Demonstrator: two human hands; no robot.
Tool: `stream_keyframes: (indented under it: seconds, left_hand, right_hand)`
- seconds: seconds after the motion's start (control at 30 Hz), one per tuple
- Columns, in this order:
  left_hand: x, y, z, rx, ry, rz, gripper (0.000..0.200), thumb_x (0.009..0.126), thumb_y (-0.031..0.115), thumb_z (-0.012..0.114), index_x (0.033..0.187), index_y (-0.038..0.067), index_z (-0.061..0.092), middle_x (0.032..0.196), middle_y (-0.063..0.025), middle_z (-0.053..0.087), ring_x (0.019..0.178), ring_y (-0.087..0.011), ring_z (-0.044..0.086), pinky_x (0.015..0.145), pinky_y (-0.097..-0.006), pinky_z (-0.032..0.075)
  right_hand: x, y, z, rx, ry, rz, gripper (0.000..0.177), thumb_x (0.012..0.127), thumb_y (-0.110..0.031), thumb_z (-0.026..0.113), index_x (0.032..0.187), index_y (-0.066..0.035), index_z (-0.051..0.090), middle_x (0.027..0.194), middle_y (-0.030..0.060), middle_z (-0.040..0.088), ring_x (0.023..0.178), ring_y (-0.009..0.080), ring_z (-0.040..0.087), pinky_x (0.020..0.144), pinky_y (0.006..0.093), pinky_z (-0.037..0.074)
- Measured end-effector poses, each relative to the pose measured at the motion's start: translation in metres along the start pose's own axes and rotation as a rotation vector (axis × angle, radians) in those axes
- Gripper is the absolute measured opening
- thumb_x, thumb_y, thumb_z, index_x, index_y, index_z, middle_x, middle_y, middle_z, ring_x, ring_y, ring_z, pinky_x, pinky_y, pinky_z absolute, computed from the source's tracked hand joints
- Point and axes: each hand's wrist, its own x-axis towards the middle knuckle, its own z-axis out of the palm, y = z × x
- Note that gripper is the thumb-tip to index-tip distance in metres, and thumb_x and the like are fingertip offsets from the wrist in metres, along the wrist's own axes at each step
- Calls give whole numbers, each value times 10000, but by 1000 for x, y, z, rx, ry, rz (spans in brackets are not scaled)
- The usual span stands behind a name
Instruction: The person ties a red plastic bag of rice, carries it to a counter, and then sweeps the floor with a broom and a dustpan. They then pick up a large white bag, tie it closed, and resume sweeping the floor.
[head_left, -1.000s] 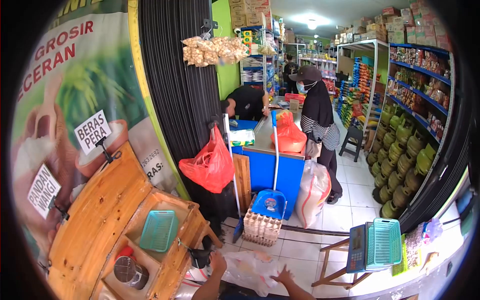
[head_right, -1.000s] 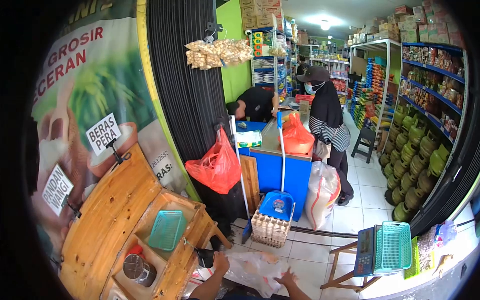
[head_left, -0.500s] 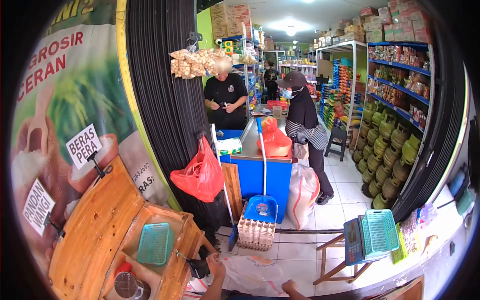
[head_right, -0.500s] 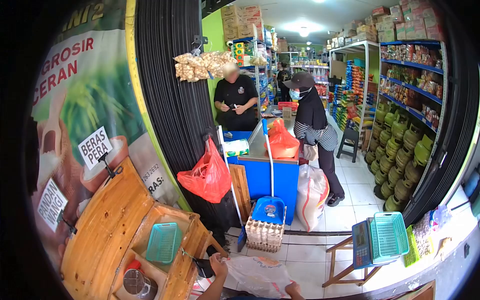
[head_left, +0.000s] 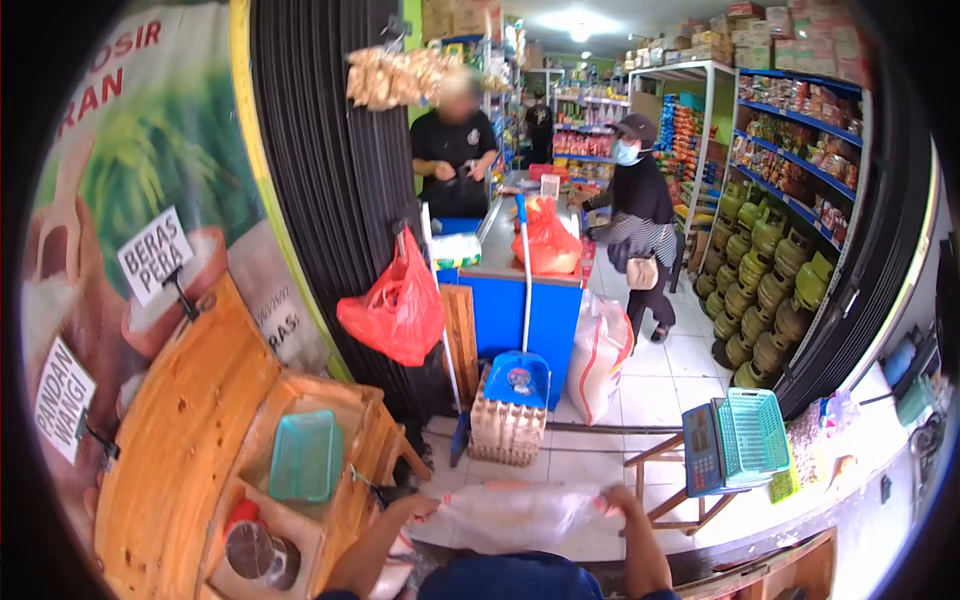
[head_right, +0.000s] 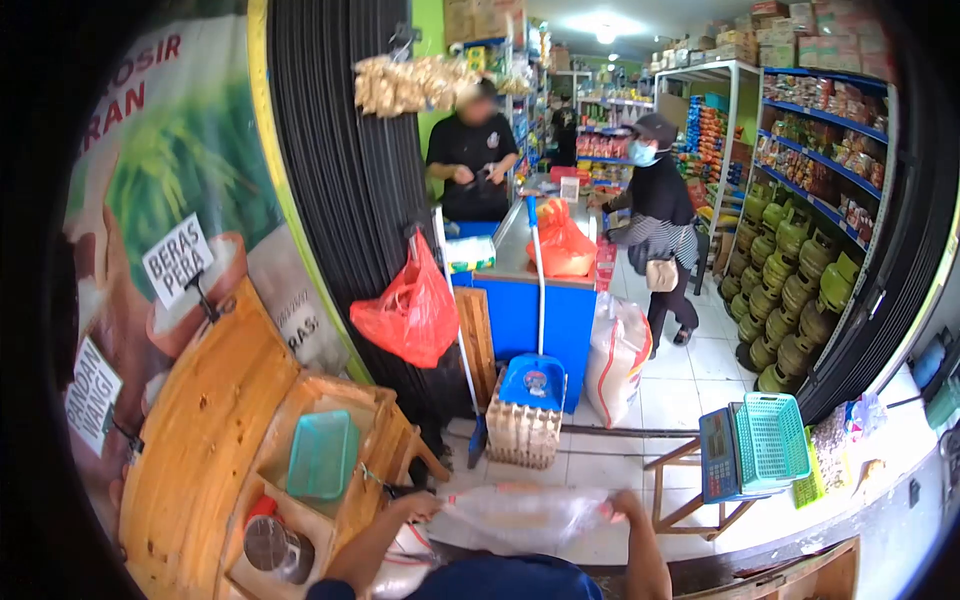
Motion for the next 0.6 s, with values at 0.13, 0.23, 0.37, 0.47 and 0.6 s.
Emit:
stream_keyframes:
  seconds: [0.13, 0.23, 0.37, 0.47, 0.6]
  left_hand:
    - [-4, -28, 0, 158, 49, 198, 258, 866, 266, 453, 748, 52, 536, 515, -50, 473, 451, -148, 493, 376, -298, 385]
    - [-1, -63, 0, 1182, 267, 521, 252, 843, 199, 398, 873, 32, 584, 674, -181, 593, 673, -271, 631, 550, -411, 488]
    - [-34, -30, 54, 774, 815, 94, 227, 775, 234, 545, 871, 41, 619, 772, -145, 622, 781, -335, 609, 684, -438, 495]
    - [-15, -14, 67, 564, 1221, 161, 181, 779, 213, 565, 787, 44, 627, 717, -130, 599, 770, -340, 603, 693, -433, 486]
    - [-12, 14, 23, 67, 1074, 428, 172, 830, 151, 513, 758, 8, 576, 605, -169, 541, 653, -346, 577, 639, -415, 457]
  right_hand:
    - [-83, -108, 45, -257, 352, -15, 220, 794, -169, 557, 823, 47, 582, 619, 83, 528, 506, 167, 563, 473, 278, 533]
    - [-79, -108, 48, -91, 415, -79, 266, 781, -169, 589, 928, 52, 562, 628, 82, 527, 470, 151, 540, 427, 293, 515]
    - [-75, -108, 93, -212, 624, -202, 398, 754, -182, 647, 1058, 14, 481, 667, 128, 557, 454, 176, 557, 395, 303, 494]
    - [-61, -103, 109, -256, 528, -183, 349, 776, -179, 618, 1036, 16, 492, 659, 149, 571, 445, 199, 569, 385, 310, 483]
    - [-37, -101, 102, 14, 1059, -444, 272, 796, -65, 463, 1033, 36, 549, 458, 117, 513, 368, 210, 529, 373, 321, 441]
